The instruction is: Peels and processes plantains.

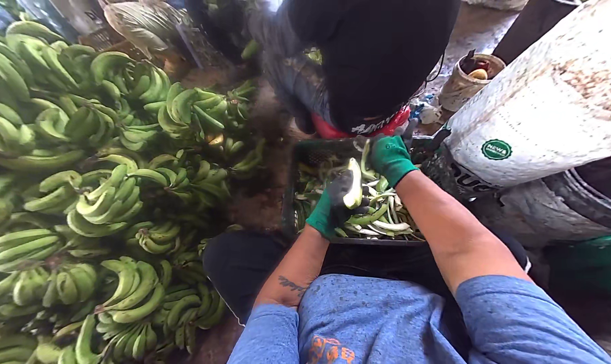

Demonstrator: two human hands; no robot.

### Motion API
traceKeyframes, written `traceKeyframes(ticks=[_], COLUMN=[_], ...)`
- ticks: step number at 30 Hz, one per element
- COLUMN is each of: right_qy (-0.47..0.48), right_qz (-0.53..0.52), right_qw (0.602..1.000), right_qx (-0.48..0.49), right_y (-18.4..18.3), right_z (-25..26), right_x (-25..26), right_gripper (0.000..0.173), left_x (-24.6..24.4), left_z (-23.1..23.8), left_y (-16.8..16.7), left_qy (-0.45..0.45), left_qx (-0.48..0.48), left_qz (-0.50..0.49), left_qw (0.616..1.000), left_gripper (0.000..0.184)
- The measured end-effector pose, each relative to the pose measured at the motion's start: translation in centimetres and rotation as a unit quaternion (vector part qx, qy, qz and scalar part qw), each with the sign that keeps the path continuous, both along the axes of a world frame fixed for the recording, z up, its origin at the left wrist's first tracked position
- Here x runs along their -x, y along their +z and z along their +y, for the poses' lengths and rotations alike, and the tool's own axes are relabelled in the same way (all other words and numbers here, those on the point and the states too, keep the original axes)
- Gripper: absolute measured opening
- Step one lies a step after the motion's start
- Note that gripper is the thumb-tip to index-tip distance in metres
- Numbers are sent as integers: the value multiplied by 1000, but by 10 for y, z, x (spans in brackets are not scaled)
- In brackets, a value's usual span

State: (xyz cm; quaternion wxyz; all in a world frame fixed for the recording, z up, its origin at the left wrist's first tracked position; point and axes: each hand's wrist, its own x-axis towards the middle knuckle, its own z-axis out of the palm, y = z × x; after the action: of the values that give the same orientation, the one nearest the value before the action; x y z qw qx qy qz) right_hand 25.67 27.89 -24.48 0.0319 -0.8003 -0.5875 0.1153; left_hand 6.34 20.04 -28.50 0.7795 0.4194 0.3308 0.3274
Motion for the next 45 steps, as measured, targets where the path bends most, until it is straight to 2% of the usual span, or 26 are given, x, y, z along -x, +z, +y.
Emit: traceKeyframes(ticks=[2, 4, 6, 8, 12, 16, 19, 22, 24, 26, 29, 32, 35, 38, 39, 42, 43, 45], right_qy=[-32, -47, -46, -8, 80, 71, 51, 40, 42, 52, 64, 69, 56, 82, 89, 106, 103, 86], right_qz=[1, 4, 17, 39, 39, 37, 38, 55, 60, 64, 47, 14, 12, 44, 45, 38, 39, 57], right_qw=[999, 999, 997, 996, 994, 997, 997, 997, 997, 996, 997, 998, 998, 995, 994, 992, 992, 991], right_qx=[3, 26, 65, 75, 55, -11, -45, -35, -39, -29, 7, 2, -33, -42, -41, -57, -69, -87], right_y=[1, -1, 3, 12, 10, 5, -5, -5, -2, 2, 20, 22, 13, -2, -8, -25, -29, -32], right_z=[0, -4, -18, -43, -77, -87, -81, -67, -54, -37, -14, 6, 2, -22, -31, -54, -58, -64], right_x=[-13, -26, -27, -11, 19, 32, 27, 17, 9, 4, 8, 6, 3, 16, 23, 42, 47, 54], right_gripper=[48, 46, 46, 47, 45, 38, 47, 57, 46, 36, 34, 36, 51, 49, 48, 43, 41, 41], left_x=[2, -9, -20, -30, -51, -67, -68, -66, -57, -41, -33, -28, -19, -29, -31, -31, -32, -42], left_z=[8, 27, 41, 51, 66, 76, 73, 65, 56, 47, 34, 33, 41, 55, 64, 80, 85, 97], left_y=[-7, -11, -6, 2, 22, 28, 31, 26, 13, 0, 4, 1, -1, 19, 19, 16, 13, 8], left_qy=[20, 51, 120, 197, 307, 362, 333, 220, 120, 43, 8, 0, 118, 372, 422, 463, 483, 547], left_qx=[11, 4, -37, -101, -198, -278, -282, -217, -170, -159, -225, -192, -172, -155, -149, -140, -140, -113], left_qz=[-17, -13, 49, 115, 129, 147, 165, 152, 148, 158, 190, 151, 141, 117, 119, 170, 162, 72], left_qw=[1000, 999, 991, 968, 922, 878, 884, 939, 967, 974, 956, 970, 968, 908, 886, 858, 849, 826], left_gripper=[50, 51, 45, 42, 44, 51, 54, 42, 44, 43, 40, 44, 50, 46, 46, 48, 47, 46])
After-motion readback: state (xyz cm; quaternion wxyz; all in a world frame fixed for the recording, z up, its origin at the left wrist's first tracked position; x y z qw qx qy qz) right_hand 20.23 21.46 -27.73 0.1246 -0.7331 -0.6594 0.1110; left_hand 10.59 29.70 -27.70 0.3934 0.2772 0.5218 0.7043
